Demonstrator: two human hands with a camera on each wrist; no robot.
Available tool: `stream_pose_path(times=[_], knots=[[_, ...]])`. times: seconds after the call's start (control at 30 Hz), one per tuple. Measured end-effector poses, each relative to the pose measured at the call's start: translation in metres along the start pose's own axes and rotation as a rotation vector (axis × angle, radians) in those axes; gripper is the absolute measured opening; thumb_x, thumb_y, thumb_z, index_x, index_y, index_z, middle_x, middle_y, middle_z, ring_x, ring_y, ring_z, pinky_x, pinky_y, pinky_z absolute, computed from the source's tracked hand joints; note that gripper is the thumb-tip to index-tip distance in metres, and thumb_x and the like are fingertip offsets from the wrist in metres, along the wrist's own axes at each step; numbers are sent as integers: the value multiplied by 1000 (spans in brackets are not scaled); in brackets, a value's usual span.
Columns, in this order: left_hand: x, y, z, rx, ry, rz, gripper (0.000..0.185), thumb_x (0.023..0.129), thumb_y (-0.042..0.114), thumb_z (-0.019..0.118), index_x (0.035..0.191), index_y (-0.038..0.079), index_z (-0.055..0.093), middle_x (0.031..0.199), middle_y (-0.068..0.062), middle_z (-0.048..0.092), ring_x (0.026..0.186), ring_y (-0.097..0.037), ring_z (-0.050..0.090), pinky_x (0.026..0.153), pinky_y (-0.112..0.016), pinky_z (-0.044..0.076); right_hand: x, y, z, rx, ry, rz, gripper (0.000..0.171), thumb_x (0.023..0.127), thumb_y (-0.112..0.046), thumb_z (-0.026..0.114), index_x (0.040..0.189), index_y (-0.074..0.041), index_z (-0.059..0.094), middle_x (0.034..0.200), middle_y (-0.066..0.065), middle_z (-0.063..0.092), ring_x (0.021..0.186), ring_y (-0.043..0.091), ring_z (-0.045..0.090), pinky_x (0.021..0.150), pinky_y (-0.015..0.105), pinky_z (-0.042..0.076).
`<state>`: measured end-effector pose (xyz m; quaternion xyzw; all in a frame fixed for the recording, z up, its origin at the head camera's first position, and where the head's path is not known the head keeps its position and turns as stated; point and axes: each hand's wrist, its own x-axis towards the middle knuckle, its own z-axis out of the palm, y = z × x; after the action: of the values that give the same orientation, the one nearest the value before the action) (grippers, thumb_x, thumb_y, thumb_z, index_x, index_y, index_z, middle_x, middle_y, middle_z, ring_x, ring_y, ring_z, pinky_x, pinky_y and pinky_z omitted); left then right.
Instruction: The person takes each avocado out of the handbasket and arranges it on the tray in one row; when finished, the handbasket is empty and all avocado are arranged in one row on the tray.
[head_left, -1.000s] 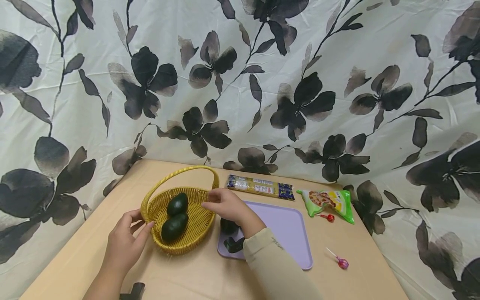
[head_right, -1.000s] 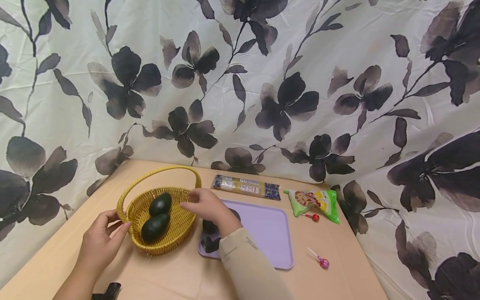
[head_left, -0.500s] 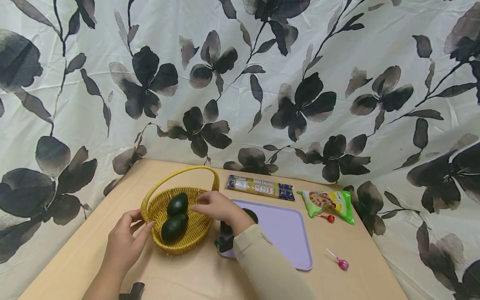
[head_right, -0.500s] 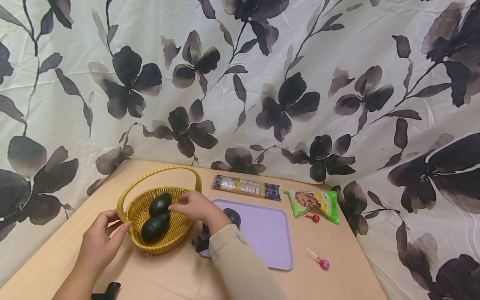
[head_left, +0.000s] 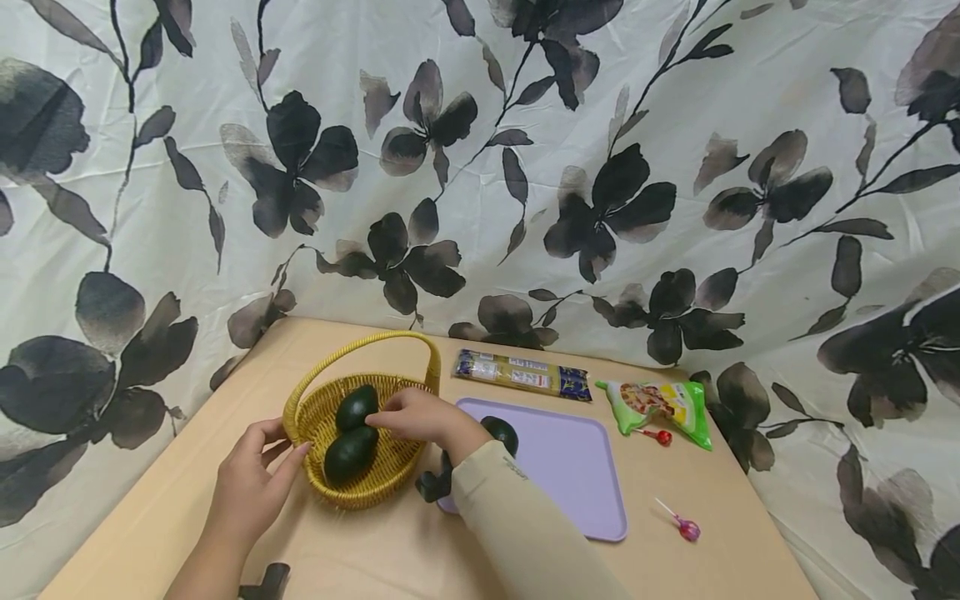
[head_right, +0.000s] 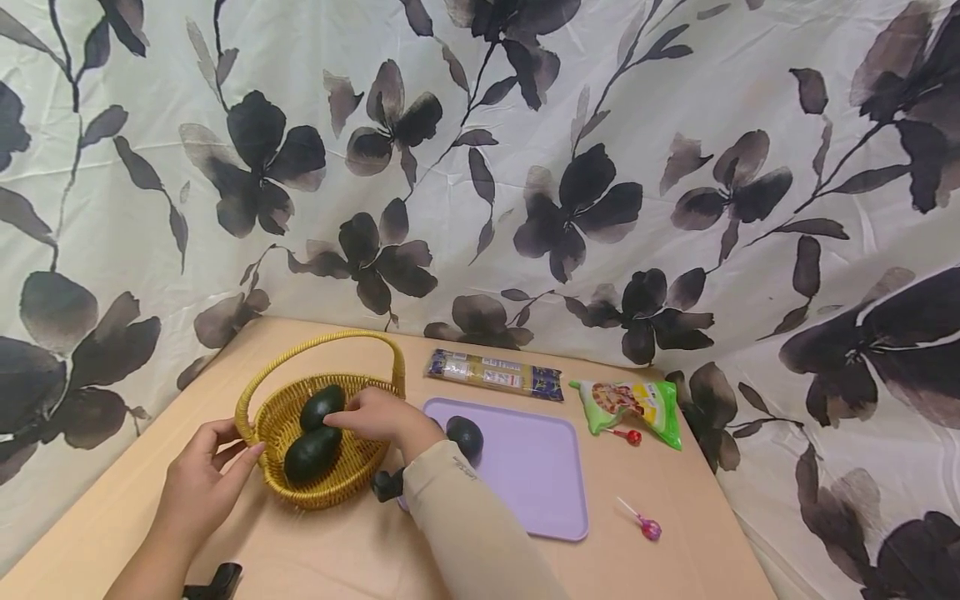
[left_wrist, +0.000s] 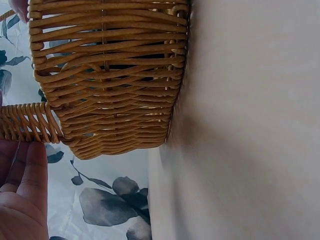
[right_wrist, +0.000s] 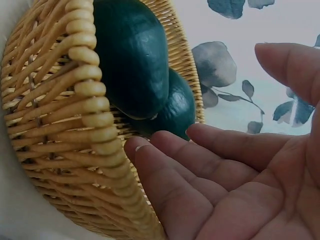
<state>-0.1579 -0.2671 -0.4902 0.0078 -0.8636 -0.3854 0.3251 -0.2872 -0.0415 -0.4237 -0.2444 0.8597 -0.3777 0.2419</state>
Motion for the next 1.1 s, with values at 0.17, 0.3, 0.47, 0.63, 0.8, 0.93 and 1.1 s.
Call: stream_pose_path(times=[0.17,0.3,0.47,0.63,0.8,0.93,1.1], knots=[[1,-1,-1,-16,-2,5,43,88,0,79,124,-1,56,120,-10,63,111,-24,67,94,0,49,5,-2,4,21,-16,13,49,93,-49,70,117,-7,73,110,10,74,99,25,75,83,31,63],[0,-1,0,-10,-6,-1,43,88,1,79,124,0,56,120,-10,63,112,-32,67,94,2,48,10,-3,6,24,-27,6,44,93,-48,70,104,-6,75,94,10,72,88,23,73,70,26,59],[0,-1,0,2,-12,-4,43,88,2,79,125,0,56,120,-12,63,111,-35,67,93,3,47,17,-4,7,22,-66,-14,46,96,-45,68,67,-9,61,59,-1,50,54,12,48,49,22,40],[1,0,-1,2,-18,-7,43,88,1,79,124,0,56,120,-12,63,111,-36,67,94,1,49,21,-5,8,13,-90,-18,55,96,-42,69,52,-19,43,48,-6,39,47,10,36,45,22,32],[1,-1,-3,-13,-19,-8,42,88,2,79,124,1,56,121,-10,64,112,-32,67,94,-4,53,24,-9,13,-45,-49,12,52,94,-41,72,54,-17,47,50,-6,42,52,14,46,49,22,41],[1,-2,-4,-33,-30,-7,41,90,4,78,125,1,56,122,-10,64,112,-29,67,94,-1,50,26,-12,19,-81,-16,28,47,92,-41,73,59,-12,57,54,-5,48,56,14,51,49,21,45],[1,-1,-4,-36,-37,-11,39,93,9,77,125,2,57,121,-9,64,112,-31,67,95,0,50,31,-13,22,-109,3,27,46,91,-38,76,60,-9,57,57,-4,51,59,15,55,54,25,54]])
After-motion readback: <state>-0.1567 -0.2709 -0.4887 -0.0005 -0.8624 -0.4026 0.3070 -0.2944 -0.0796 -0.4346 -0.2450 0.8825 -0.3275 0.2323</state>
